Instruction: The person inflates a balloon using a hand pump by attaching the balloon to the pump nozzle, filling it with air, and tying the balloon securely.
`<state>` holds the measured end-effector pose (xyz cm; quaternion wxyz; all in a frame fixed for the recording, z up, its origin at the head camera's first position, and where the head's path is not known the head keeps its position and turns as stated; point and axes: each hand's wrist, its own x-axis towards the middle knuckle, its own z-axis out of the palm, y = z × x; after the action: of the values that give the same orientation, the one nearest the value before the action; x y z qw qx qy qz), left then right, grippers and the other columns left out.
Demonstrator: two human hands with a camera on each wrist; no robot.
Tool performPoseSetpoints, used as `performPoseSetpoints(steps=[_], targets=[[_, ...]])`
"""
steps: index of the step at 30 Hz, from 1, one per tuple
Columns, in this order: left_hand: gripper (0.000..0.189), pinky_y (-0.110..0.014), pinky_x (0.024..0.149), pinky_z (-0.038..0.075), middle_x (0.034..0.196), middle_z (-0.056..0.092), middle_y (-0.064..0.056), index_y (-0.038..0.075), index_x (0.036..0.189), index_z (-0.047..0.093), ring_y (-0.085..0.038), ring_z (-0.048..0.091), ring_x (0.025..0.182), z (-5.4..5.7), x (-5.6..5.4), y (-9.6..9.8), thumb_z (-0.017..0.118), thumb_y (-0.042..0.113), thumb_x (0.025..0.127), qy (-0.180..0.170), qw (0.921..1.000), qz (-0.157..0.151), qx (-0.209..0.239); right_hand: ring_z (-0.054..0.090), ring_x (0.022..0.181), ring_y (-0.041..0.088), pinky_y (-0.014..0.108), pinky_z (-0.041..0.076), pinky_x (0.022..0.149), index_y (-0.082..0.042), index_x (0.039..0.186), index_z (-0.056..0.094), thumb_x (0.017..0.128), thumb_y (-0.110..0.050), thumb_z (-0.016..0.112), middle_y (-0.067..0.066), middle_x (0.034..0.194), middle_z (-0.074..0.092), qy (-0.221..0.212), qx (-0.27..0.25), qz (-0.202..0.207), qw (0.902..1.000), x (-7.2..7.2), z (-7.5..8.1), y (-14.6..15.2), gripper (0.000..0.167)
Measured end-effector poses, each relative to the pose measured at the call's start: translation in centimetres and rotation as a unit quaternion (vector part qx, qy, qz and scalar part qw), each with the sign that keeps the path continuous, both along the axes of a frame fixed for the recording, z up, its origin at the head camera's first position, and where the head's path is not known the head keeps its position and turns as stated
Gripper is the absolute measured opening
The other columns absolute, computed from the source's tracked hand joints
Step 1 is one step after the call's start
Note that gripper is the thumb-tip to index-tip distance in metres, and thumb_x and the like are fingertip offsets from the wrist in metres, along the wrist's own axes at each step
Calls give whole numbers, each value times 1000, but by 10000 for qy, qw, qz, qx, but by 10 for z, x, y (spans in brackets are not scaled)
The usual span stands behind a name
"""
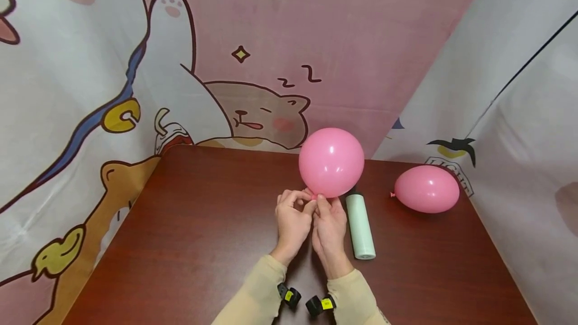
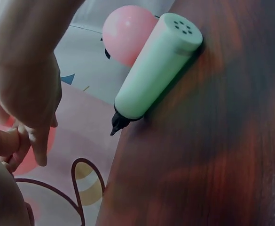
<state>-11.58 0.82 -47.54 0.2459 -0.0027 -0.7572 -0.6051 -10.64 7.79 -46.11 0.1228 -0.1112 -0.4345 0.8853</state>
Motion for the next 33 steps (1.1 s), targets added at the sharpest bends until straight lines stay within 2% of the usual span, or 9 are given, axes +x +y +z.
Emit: performPoseSetpoints(steps=[2,6,11,14,18,21,25,30,33], targets=[[16,-34,70,41,76,58,-10,8,81,75,-21,50,76,1,1,-1,88,2,76,-5,9998,-3,-220,73,98,17,26,57,89,5,131,50,108,-3,48,11,101,76,8,40,-11,10000,-1,0,1,24],[17,-28,68,37,75,54,-11,10,82,72,-20,47,75,0,1,-1,86,2,76,-6,9993,-69,-375,73,99,17,26,57,90,5,131,50,108,-2,47,10,102,76,-7,105,-21,9999,-1,0,1,25],[17,-28,70,35,75,48,-6,9,85,65,-18,46,77,0,-1,-5,81,4,84,45,9956,-494,-791,72,102,17,26,57,90,6,135,48,107,-2,47,10,107,75,-57,188,23,9998,-1,1,2,29],[15,-31,71,39,77,51,-5,7,87,62,-20,50,78,1,-5,-11,77,5,89,162,9886,-813,-1259,73,99,15,25,58,86,6,138,47,107,-2,48,9,106,75,-149,276,93,9995,-2,0,4,32],[13,-35,74,47,86,58,-8,4,91,60,-24,55,83,4,-8,-19,71,7,95,270,9752,-1159,-1868,72,90,10,23,58,82,7,139,47,106,-1,51,5,100,75,-185,494,150,9985,-5,-2,7,34],[10,-35,75,48,89,59,-8,3,94,59,-23,55,85,6,-10,-22,68,6,98,258,9688,-1339,-2068,70,88,7,23,58,84,9,137,48,106,0,51,3,97,74,-180,665,171,9975,-7,-3,6,33],[7,-30,70,45,83,53,-4,4,94,60,-18,51,80,6,-10,-24,66,3,97,221,9725,-1462,-1801,69,88,6,22,58,84,9,136,47,105,0,51,0,93,73,-242,781,182,9965,-8,-4,5,32],[8,-21,60,40,75,51,-4,3,88,65,-14,49,68,3,-10,-24,71,-2,90,293,9840,-1433,-1015,67,86,6,22,57,84,8,136,47,106,-1,52,-2,87,69,-300,844,165,9958,-6,-5,4,33],[10,-18,56,37,69,51,-1,4,83,69,-10,47,62,3,-12,-25,76,-3,84,93,9890,-1365,-556,66,85,7,22,56,83,9,138,47,105,0,52,-2,84,68,-291,884,166,9955,-5,-6,4,34]])
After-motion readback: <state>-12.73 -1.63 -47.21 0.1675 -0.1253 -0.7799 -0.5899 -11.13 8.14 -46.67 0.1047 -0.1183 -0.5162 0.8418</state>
